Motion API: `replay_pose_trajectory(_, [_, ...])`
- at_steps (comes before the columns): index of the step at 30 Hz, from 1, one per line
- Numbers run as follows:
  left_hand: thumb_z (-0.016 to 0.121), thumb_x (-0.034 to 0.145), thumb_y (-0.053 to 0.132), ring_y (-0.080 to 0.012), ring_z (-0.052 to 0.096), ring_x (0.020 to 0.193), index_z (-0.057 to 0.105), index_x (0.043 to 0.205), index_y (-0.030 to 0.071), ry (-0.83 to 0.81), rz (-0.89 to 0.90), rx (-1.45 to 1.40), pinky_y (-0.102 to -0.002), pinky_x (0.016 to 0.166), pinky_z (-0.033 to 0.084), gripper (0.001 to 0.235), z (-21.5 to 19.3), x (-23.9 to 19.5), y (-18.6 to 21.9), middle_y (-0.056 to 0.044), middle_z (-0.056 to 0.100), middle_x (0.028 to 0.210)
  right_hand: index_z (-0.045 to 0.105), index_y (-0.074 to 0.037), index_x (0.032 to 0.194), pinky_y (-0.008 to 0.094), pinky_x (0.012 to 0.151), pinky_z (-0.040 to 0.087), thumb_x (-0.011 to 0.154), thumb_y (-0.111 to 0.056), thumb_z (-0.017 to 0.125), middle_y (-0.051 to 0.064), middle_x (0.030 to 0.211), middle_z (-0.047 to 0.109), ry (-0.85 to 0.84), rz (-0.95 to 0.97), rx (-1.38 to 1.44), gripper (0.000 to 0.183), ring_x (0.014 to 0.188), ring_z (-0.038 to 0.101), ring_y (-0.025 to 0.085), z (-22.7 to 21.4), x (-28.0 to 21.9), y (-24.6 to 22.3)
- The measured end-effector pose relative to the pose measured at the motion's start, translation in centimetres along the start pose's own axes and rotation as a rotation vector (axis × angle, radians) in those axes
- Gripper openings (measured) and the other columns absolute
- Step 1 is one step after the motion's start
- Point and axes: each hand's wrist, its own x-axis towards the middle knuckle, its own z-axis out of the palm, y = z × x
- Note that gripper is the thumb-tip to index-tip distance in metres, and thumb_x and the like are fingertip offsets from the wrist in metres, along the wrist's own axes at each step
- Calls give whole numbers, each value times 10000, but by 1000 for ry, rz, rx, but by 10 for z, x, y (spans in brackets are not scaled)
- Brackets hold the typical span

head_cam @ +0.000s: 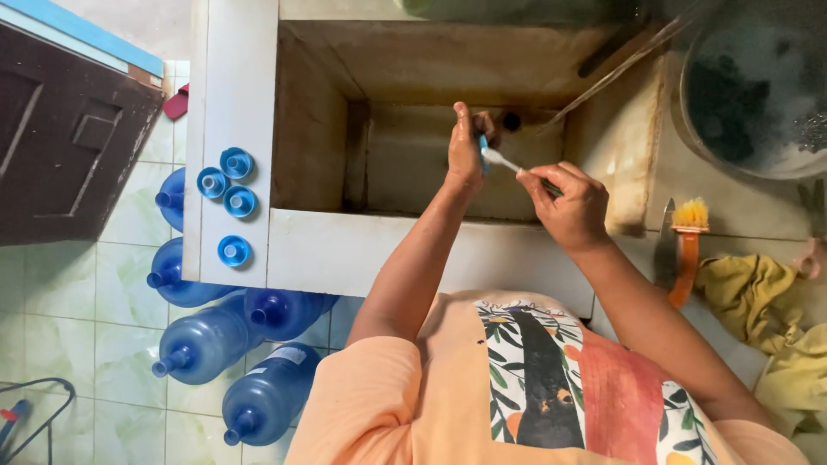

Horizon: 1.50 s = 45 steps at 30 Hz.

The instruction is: Washing and scrubbing blue plastic bottle caps under a running tap using a toothbrush.

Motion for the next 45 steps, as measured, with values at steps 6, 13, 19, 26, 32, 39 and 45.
replay_pose_trajectory(6, [236, 1106, 641, -116, 284, 594, 371, 661, 111, 89, 196, 234, -321, 534, 240, 705, 14, 1, 1, 17, 321, 630, 760, -69, 961, 366, 604, 488, 1006, -242, 828, 90, 834, 689, 45, -50, -71, 191, 679, 645, 271, -4, 8, -2])
replay_pose_trajectory(13, [316, 1102, 596, -126, 294, 562, 342, 663, 134, 186, 152, 39, -322, 520, 246, 638, 24, -3, -12, 20, 335, 631, 759, -72, 933, 374, 579, 479, 957, -263, 840, 86, 784, 666, 61, -2, -110, 209, 634, 625, 273, -1, 1, 1])
replay_pose_trajectory(19, [390, 1060, 583, -118, 377, 628, 479, 751, 122, 344, 64, -85, -322, 572, 312, 562, 59, -11, -11, 32, 412, 690, 743, -66, 931, 372, 588, 488, 981, -239, 830, 88, 791, 668, 99, -1, -132, 200, 647, 638, 274, -21, -4, 6])
replay_pose_trajectory(26, [401, 1028, 683, -137, 420, 533, 420, 697, 134, 343, -223, 50, -334, 484, 354, 640, 160, -27, -86, 12, 436, 616, 734, -54, 980, 370, 635, 510, 1001, -153, 799, 113, 849, 677, 229, 80, -175, 120, 712, 666, 283, -86, -20, 50])
replay_pose_trajectory(32, [619, 868, 634, -147, 501, 529, 474, 697, 118, 115, -309, 206, -337, 456, 440, 562, 238, 10, -59, 4, 515, 625, 772, -60, 980, 430, 666, 523, 1004, -171, 764, 154, 894, 709, 263, 166, -436, 114, 771, 684, 354, -143, 10, 184])
replay_pose_trajectory(39, [890, 847, 367, -153, 573, 731, 502, 864, 63, -123, -36, 403, -303, 575, 528, 493, 269, 62, -114, -53, 578, 808, 736, -74, 959, 515, 806, 568, 1007, -267, 585, 226, 982, 732, -92, 326, -630, 250, 911, 702, 444, -124, 47, 314])
replay_pose_trajectory(45, [744, 869, 76, -232, 676, 760, 454, 1019, 89, -251, -383, 72, -379, 590, 545, 327, 191, 39, -107, -96, 649, 928, 770, -73, 1124, 355, 725, 555, 975, -165, 725, 168, 988, 753, 31, 212, -103, 181, 832, 738, 245, -134, 30, 277])
